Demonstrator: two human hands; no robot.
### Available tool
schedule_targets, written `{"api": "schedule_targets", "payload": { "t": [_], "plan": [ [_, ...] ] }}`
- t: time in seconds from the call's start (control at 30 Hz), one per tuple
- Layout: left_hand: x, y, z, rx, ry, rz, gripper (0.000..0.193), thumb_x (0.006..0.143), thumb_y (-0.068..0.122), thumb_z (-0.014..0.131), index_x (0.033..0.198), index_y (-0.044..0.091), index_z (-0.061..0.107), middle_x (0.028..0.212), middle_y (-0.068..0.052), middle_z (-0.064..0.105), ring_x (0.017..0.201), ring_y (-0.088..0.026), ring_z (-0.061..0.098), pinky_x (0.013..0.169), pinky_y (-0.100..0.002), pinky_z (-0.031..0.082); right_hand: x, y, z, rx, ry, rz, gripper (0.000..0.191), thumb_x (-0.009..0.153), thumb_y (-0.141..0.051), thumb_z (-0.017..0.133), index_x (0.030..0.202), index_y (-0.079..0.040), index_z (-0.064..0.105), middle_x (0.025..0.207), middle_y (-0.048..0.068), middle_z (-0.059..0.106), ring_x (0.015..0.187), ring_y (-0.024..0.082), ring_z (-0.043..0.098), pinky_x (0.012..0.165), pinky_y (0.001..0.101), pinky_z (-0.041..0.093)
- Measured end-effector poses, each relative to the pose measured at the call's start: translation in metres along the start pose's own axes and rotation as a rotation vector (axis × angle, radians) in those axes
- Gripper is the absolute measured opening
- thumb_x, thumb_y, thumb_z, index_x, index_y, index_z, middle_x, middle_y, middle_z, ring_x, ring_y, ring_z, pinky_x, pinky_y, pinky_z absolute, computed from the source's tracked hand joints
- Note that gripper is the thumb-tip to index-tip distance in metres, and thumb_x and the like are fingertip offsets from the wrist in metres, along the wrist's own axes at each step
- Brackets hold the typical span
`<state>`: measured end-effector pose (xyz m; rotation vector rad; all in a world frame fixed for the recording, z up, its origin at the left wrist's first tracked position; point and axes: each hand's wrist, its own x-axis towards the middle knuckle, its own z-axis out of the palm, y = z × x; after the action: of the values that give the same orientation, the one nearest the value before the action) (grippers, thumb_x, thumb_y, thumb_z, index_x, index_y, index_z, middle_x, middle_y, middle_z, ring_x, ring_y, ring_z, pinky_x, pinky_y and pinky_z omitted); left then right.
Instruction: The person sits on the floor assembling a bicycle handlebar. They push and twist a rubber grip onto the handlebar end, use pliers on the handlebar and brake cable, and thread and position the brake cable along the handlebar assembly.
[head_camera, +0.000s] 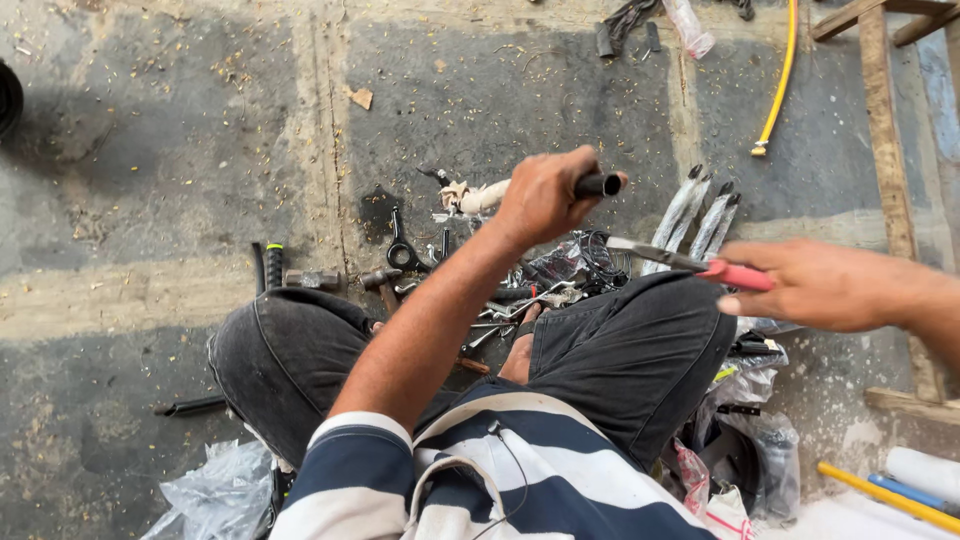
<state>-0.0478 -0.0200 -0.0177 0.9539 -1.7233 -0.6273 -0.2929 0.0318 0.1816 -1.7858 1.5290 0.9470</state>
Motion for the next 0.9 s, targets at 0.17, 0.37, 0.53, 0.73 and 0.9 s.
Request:
{"api": "schedule_targets", "payload": {
  "t": [0.17, 0.37, 0.53, 0.73, 0.9],
  "plan": [
    [0.006, -0.002, -0.016, -0.06, -0.015, 0.021, 0.038, 0.091, 0.04, 0.076, 0.085, 0.009, 0.055, 0.068, -0.015, 0.062, 0.071, -0.042, 0.064, 0.06, -0.051, 0.044, 0.005, -0.009, 0.029, -0.014, 0.275, 0.035, 0.054, 0.09, -0.056, 0.062, 0.113, -0.007, 0.056, 0.096, 0.017, 0.066, 0.092, 0.035, 0.066, 0.085, 0.0483, 0.054],
    [0.01, -0.003, -0.021, -0.072, 0.018, -0.016, 0.039, 0.091, 0.041, 0.077, 0.085, 0.01, 0.055, 0.068, -0.015, 0.062, 0.07, -0.041, 0.064, 0.059, -0.049, 0.046, -0.015, -0.031, 0.032, -0.125, 0.909, -0.437, 0.036, 0.087, -0.033, 0.072, 0.107, -0.003, 0.071, 0.115, 0.015, 0.068, 0.102, 0.034, 0.066, 0.091, 0.0456, 0.053],
    [0.011, -0.005, -0.016, -0.001, -0.011, -0.046, 0.04, 0.092, 0.04, 0.079, 0.082, 0.01, 0.055, 0.065, -0.015, 0.061, 0.068, -0.042, 0.063, 0.058, -0.05, 0.044, -0.02, -0.046, 0.026, -0.346, 1.045, -0.302, 0.03, 0.086, -0.029, 0.078, 0.109, -0.01, 0.075, 0.126, 0.013, 0.067, 0.111, 0.035, 0.066, 0.095, 0.0494, 0.053],
    [0.01, -0.006, -0.012, -0.061, -0.021, 0.006, 0.027, 0.081, 0.023, 0.079, 0.089, 0.01, 0.056, 0.071, -0.013, 0.065, 0.074, -0.04, 0.066, 0.06, -0.05, 0.046, -0.021, -0.049, 0.019, -0.503, 1.084, -0.275, 0.033, 0.089, -0.033, 0.079, 0.113, -0.011, 0.078, 0.121, 0.016, 0.064, 0.109, 0.033, 0.066, 0.089, 0.0492, 0.054],
    [0.01, -0.005, -0.01, -0.055, -0.016, -0.013, 0.028, 0.08, 0.022, 0.081, 0.089, 0.011, 0.057, 0.071, -0.013, 0.065, 0.075, -0.04, 0.066, 0.061, -0.05, 0.046, -0.025, -0.051, 0.017, -0.578, 1.081, -0.235, 0.033, 0.089, -0.034, 0.079, 0.109, -0.009, 0.071, 0.116, 0.015, 0.063, 0.099, 0.033, 0.066, 0.08, 0.0492, 0.053]
  ]
}}
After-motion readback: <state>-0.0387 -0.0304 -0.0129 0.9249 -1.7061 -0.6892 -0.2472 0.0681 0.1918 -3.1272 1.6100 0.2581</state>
